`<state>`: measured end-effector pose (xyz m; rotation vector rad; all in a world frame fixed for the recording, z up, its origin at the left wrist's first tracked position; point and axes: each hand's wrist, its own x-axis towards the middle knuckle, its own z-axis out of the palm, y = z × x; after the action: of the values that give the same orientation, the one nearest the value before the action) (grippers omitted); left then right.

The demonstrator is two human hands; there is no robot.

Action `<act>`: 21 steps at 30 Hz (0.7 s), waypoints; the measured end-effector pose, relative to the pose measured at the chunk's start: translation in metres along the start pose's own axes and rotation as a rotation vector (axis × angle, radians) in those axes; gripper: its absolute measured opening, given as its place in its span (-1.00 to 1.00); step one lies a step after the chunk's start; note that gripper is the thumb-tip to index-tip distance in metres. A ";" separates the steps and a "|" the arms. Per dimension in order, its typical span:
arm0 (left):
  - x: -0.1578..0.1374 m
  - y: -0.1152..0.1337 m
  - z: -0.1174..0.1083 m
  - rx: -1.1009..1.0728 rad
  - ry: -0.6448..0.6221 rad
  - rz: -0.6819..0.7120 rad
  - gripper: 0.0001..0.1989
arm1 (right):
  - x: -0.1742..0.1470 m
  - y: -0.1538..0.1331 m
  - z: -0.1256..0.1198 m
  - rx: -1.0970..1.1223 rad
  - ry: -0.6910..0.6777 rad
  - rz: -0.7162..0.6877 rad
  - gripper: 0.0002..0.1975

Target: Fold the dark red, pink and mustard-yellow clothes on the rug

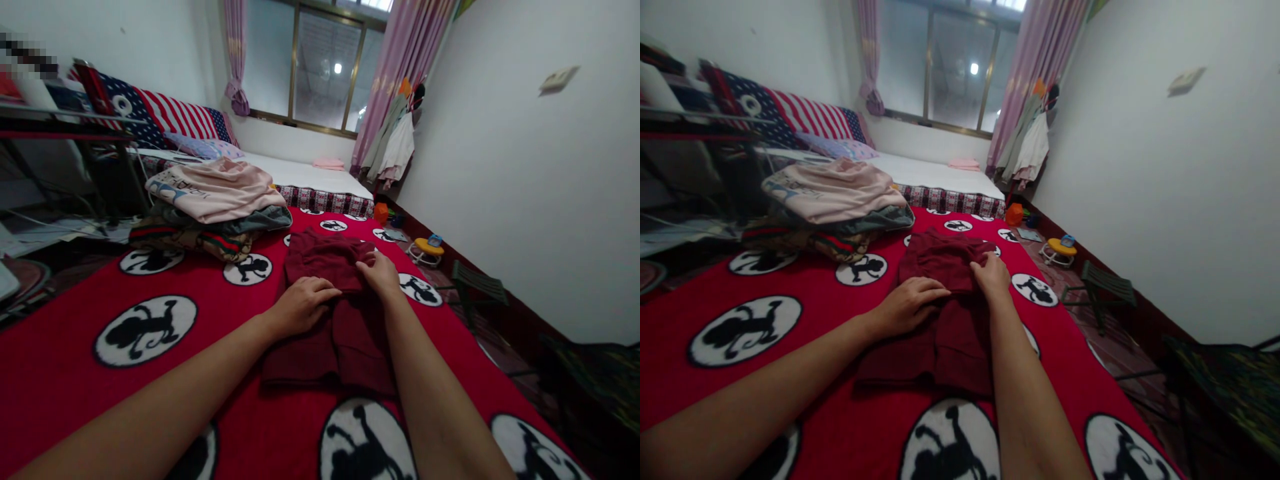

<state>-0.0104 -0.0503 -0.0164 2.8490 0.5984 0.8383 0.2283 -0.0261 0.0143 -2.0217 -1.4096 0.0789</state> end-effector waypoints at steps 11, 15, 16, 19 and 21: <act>0.002 0.009 0.003 0.011 -0.105 -0.004 -0.58 | 0.023 0.006 0.030 0.621 -0.005 0.194 -0.54; 0.002 0.008 0.004 -0.021 -0.105 -0.004 -0.59 | 0.046 0.004 0.023 0.454 -0.009 0.130 -0.80; 0.002 0.008 0.004 -0.032 -0.107 -0.003 -0.59 | 0.053 0.004 0.019 0.400 0.018 0.114 -0.83; 0.002 0.007 0.004 -0.057 -0.110 0.002 -0.60 | 0.069 0.003 0.009 0.227 0.081 0.071 -0.86; 0.002 0.007 0.004 -0.063 -0.101 0.003 -0.59 | 0.075 -0.004 0.005 0.128 0.082 0.046 -0.86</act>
<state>-0.0039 -0.0559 -0.0169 2.8160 0.5448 0.6962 0.2547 0.0415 0.0357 -1.9300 -1.2748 0.1021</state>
